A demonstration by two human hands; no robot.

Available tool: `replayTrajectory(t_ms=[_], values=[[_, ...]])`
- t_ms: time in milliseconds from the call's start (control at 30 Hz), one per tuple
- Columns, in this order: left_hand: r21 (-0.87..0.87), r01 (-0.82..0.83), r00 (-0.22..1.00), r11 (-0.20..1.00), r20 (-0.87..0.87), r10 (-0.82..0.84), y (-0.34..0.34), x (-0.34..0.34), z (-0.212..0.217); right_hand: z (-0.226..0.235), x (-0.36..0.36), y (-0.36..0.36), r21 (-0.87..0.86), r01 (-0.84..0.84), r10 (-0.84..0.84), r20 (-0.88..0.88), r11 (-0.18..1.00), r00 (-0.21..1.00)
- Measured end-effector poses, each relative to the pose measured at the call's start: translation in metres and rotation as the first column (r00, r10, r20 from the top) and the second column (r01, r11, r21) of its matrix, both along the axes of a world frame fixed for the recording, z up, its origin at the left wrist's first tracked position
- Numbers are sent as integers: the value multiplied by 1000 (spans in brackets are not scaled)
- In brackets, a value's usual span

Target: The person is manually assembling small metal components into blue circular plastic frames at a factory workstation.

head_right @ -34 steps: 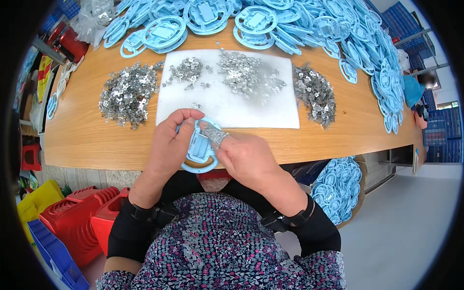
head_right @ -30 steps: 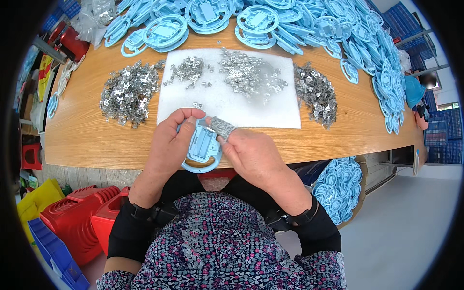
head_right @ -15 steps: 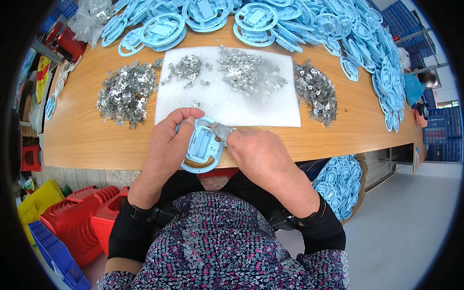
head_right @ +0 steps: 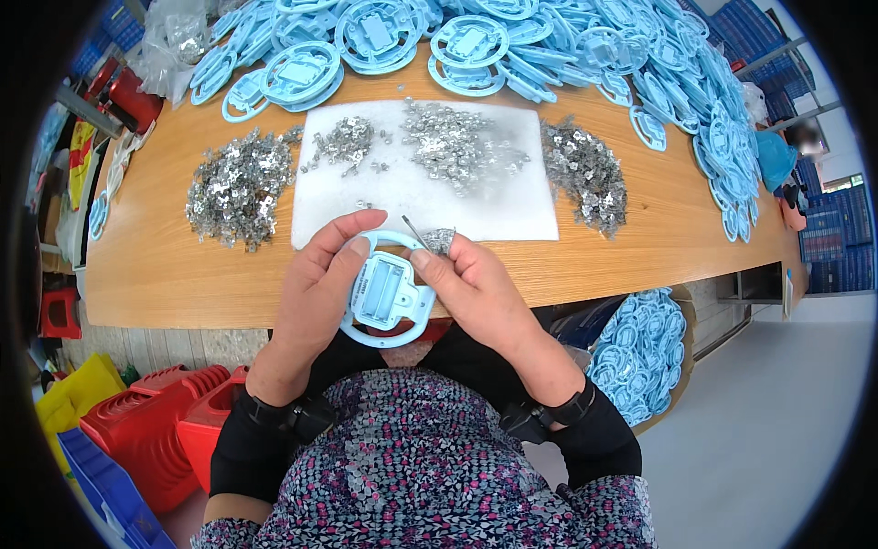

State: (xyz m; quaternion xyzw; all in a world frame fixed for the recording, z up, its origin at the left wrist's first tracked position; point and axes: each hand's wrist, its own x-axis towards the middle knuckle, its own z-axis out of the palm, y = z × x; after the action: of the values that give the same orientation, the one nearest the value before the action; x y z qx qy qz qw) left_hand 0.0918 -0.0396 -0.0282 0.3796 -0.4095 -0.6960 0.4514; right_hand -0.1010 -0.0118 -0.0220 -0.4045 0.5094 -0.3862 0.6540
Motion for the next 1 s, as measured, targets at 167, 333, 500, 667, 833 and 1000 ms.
replayTrajectory(t_ms=[167,333,500,667,833,1000], values=[[-309,293,858,905,502,-106,-6,13,14,8,-13,-3,-90,-127,104,-229,988,968],[-534,345,778,772,623,83,-8,11,5,33,8,6,-225,119,-123,-4,967,992],[9,218,966,976,-143,-215,1,14,-5,21,5,11,-360,22,-102,-205,933,973],[-44,286,917,957,-279,-286,0,10,-5,19,19,5,-563,-48,-118,-255,825,960],[-40,170,980,985,-101,-173,5,4,-11,17,25,8,-691,-233,-156,-450,684,879],[-23,97,993,995,69,-95,5,0,-3,31,24,19,-565,-169,-68,-374,807,925]])
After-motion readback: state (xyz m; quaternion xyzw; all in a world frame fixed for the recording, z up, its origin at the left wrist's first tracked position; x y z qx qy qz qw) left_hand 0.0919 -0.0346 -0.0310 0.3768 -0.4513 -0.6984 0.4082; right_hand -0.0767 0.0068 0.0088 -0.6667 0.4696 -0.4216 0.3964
